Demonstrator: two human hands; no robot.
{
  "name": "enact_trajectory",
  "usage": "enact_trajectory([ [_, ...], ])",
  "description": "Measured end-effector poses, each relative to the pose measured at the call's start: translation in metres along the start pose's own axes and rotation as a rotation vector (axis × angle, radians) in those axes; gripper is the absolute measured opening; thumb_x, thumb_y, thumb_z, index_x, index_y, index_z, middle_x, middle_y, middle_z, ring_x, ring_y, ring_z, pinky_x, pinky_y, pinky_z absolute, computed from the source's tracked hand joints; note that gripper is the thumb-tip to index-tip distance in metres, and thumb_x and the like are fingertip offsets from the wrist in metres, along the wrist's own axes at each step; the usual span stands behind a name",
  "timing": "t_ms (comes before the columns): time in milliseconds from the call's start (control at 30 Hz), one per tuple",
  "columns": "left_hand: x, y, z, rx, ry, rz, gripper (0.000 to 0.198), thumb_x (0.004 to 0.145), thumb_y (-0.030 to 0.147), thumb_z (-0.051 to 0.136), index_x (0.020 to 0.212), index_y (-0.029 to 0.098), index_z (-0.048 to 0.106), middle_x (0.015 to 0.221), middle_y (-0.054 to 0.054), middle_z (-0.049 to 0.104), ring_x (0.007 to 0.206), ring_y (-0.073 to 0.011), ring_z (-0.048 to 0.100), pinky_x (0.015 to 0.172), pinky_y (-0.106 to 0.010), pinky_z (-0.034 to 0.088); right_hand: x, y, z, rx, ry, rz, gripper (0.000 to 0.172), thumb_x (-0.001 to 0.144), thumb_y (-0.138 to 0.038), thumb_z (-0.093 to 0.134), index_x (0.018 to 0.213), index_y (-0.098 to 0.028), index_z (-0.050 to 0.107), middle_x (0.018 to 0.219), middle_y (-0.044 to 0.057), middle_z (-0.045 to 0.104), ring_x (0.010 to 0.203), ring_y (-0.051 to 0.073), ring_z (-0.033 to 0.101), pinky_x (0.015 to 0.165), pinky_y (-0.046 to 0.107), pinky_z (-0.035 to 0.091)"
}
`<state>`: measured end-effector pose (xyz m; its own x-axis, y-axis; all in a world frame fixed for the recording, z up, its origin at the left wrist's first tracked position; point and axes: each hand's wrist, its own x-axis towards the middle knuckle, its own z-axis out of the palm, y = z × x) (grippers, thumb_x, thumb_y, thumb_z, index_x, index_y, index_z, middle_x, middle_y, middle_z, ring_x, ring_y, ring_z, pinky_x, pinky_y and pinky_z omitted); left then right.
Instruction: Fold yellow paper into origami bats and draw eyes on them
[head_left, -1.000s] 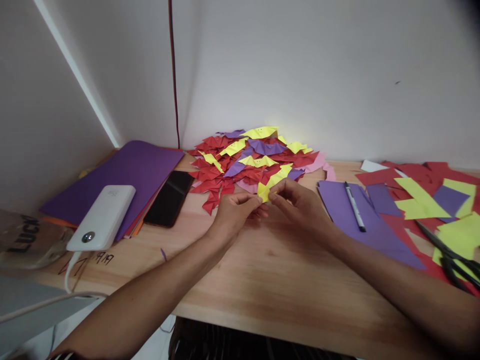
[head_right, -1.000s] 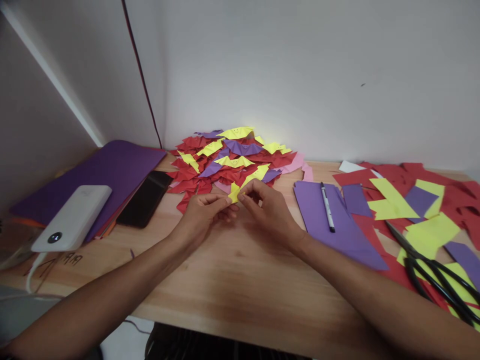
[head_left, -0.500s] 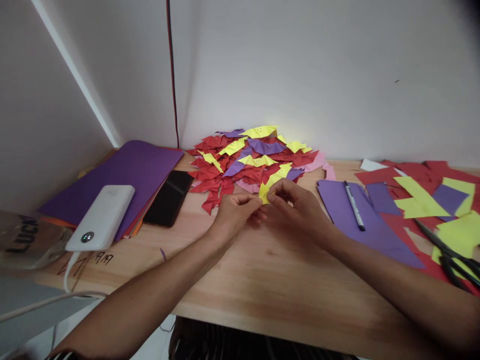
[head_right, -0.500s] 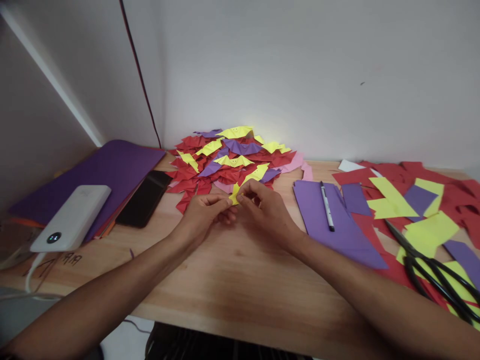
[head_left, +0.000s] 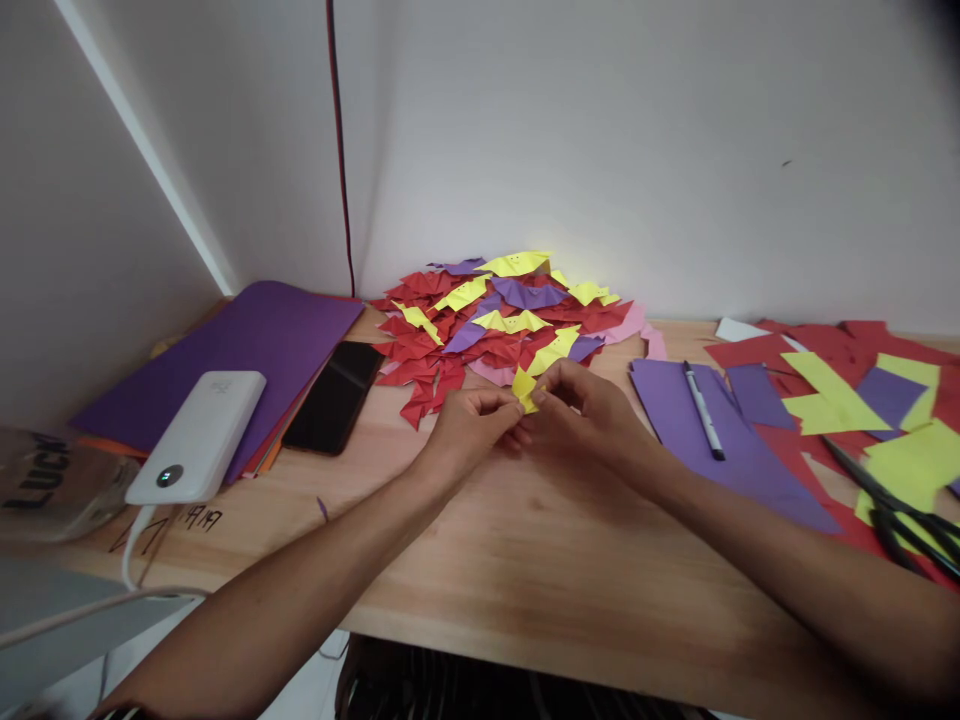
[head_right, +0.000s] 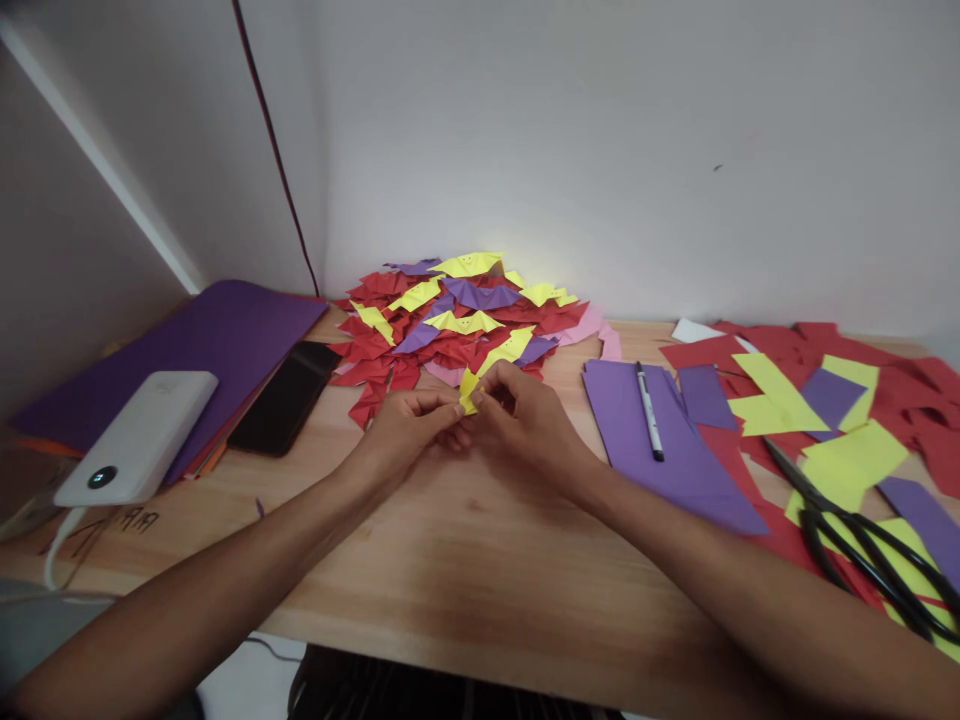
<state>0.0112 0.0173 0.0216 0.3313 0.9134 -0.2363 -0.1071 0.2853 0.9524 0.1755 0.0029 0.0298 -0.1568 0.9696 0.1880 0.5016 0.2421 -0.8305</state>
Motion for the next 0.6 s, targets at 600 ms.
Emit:
enact_trajectory([
  [600, -0.0011, -0.0024, 0.0001, 0.037, 0.005, 0.083, 0.012, 0.07, 0.021, 0.069, 0.069, 0.01, 0.066, 0.06, -0.001, 0.062, 0.049, -0.0083, 0.058, 0.051, -0.021, 0.049, -0.0017, -0.0003, 0.0039, 0.017, 0.04, -0.049, 0.006, 0.087, -0.023, 0.052, 0.081, -0.021, 0.052, 0.071, -0.002, 0.055, 0.064, 0.012, 0.049, 0.058, 0.027, 0.037],
])
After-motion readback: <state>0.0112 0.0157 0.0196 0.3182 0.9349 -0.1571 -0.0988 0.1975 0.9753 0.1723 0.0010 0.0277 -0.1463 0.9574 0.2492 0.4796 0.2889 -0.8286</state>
